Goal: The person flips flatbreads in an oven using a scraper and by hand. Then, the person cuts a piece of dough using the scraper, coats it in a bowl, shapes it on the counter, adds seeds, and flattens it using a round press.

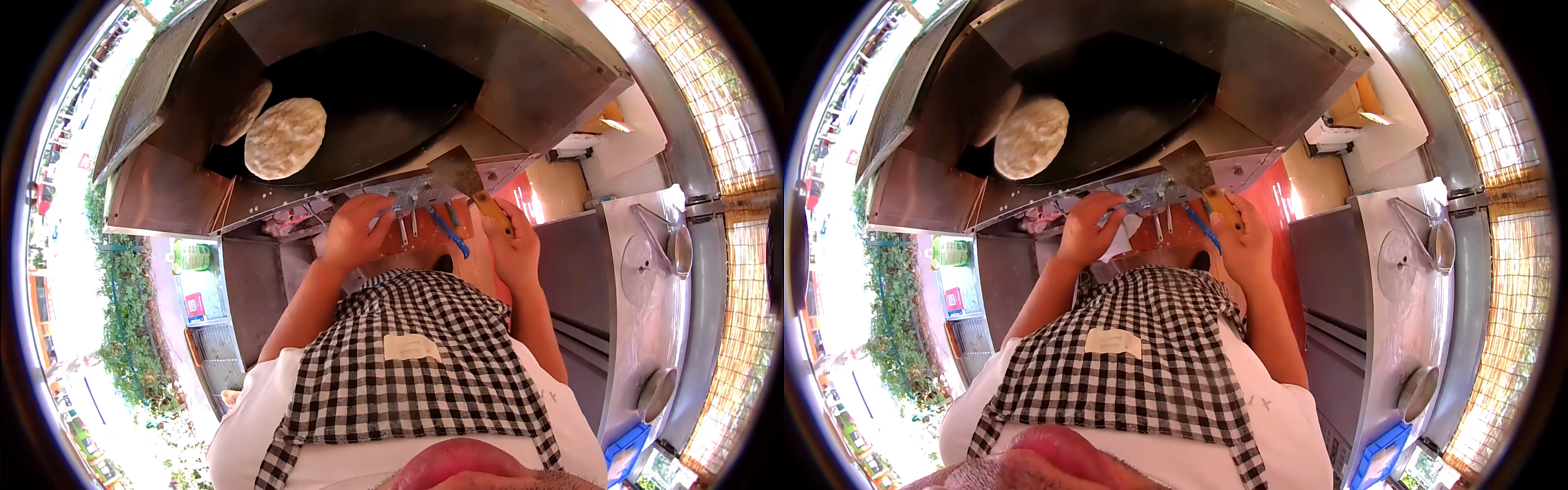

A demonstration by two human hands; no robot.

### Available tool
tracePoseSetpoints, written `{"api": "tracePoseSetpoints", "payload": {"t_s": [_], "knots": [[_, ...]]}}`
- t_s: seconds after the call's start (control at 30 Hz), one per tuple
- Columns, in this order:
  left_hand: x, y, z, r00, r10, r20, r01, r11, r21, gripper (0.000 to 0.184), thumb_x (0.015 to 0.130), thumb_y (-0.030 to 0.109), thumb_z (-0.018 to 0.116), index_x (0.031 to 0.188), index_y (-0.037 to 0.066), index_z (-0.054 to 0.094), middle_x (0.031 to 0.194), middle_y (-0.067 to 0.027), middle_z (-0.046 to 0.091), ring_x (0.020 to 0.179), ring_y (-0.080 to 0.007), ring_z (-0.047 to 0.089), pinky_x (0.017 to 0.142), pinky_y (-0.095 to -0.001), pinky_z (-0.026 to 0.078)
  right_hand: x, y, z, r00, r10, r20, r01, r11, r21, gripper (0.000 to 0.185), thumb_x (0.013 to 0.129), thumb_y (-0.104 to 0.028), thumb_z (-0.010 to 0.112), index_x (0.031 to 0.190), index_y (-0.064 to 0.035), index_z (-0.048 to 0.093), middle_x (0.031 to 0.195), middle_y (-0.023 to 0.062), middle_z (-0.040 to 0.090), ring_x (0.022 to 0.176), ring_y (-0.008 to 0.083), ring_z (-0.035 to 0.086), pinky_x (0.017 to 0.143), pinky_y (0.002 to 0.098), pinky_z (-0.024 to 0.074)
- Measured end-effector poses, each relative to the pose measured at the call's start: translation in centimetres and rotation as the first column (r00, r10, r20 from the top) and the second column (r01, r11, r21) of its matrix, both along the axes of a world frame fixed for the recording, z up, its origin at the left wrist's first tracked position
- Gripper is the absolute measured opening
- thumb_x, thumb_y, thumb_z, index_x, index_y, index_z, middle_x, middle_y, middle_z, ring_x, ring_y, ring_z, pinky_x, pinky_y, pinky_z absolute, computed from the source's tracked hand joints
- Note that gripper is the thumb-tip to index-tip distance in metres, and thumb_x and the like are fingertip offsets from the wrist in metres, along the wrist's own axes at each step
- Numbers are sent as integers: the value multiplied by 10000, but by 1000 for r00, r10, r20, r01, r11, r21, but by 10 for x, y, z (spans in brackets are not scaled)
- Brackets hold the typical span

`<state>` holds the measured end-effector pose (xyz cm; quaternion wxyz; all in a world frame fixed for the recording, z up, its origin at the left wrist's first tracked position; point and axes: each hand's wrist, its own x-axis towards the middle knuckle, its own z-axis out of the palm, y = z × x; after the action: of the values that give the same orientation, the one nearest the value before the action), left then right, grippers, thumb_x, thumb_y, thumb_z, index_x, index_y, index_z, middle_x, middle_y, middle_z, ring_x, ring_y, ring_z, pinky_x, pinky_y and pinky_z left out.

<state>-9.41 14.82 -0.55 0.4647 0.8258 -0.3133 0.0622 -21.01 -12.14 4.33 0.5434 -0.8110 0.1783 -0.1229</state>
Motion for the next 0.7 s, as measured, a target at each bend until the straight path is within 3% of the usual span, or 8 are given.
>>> {"api": "tracePoseSetpoints", "payload": {"t_s": [0.2, 0.33, 0.5, 0.7], "knots": [[-23, 28, -18, 991, -136, 1, 136, 990, -30, 170, 904, 124, 750, 1049, 37, 758, 1031, -157, 747, 956, -364, 717, 847, -444, 584, -38, 42, -13, 995, -101, -8, 99, 988, -116, 383, 966, -116, 739, 1318, 12, 656, 1176, 115, 736, 1072, 163, 687, 937, 305, 536], [-34, 8, -24, 974, -208, -89, 206, 978, -26, 165, 900, 124, 756, 1045, 45, 754, 1007, -145, 742, 929, -356, 712, 815, -441, 582, -57, 29, -7, 982, -182, -52, 179, 981, -70, 390, 961, -103, 737, 1323, 17, 656, 1182, 117, 738, 1088, 177, 687, 953, 312, 534], [-38, -6, -24, 945, -317, -75, 316, 948, -32, 153, 904, 120, 752, 1041, 55, 748, 1002, -133, 739, 916, -350, 710, 794, -438, 578, -88, 25, -7, 957, -290, 15, 290, 954, -72, 385, 966, -108, 730, 1323, 18, 658, 1213, 119, 728, 1112, 183, 678, 981, 312, 522], [-36, -36, -14, 903, -427, -58, 429, 902, 44, 186, 924, 150, 746, 1081, 50, 749, 1045, -136, 746, 978, -348, 712, 853, -435, 578, -123, 11, -7, 902, -431, 27, 432, 900, -50, 389, 968, -126, 735, 1321, 19, 659, 1233, 124, 720, 1124, 182, 671, 967, 319, 534]]}}
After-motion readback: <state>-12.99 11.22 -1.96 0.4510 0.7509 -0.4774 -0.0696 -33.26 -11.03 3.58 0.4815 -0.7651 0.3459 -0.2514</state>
